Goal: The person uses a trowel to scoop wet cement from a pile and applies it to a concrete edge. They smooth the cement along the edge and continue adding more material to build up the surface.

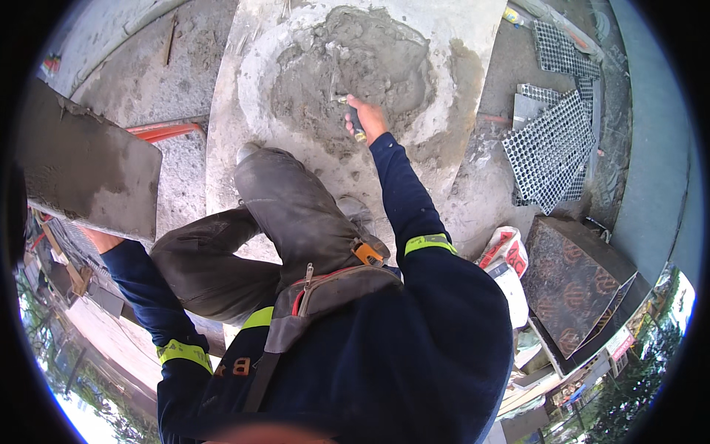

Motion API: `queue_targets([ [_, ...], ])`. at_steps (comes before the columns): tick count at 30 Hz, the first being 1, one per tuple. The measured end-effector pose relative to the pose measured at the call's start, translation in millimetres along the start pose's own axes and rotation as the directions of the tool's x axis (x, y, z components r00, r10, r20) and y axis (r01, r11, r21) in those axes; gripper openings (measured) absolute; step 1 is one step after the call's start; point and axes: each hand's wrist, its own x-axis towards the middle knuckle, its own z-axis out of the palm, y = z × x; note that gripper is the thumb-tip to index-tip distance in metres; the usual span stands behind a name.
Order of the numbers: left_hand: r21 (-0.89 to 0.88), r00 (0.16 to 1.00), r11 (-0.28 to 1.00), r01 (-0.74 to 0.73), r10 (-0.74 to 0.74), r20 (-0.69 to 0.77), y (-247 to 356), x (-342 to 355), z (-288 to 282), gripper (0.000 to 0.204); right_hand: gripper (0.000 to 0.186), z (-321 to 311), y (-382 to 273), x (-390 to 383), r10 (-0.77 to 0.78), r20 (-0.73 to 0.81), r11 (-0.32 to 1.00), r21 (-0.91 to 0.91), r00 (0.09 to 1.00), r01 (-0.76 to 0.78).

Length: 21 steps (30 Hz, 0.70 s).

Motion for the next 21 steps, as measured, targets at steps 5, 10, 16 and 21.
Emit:
queue_targets([
  [5, -0.042, 0.997, 0.997, 0.071, -0.069, 0.036, -15, 15, -28, 0.069, 0.03, 2, 17, -16, 0.0, -0.02, 0.997, 0.08, 1.0, 0.002],
  [10, -0.136, 0.996, 0.988, 0.074, -0.081, -0.046, 1, 0, 15, 0.068, 0.037, -36, 17, -17, -0.034, -0.03, 0.998, 0.057, 0.999, 0.036],
  [16, -0.157, 0.996, 0.984, 0.085, -0.088, -0.014, 3, -6, -13, 0.068, 0.051, 14, 40, -62, -0.193, -0.126, 0.792, -0.606, 0.973, 0.078],
  [21, -0.126, 0.991, 0.988, 0.088, -0.074, 0.11, -14, 23, -21, 0.072, 0.053, 48, 82, 13, -0.476, 0.007, 0.515, -0.809, 0.879, 0.285],
])
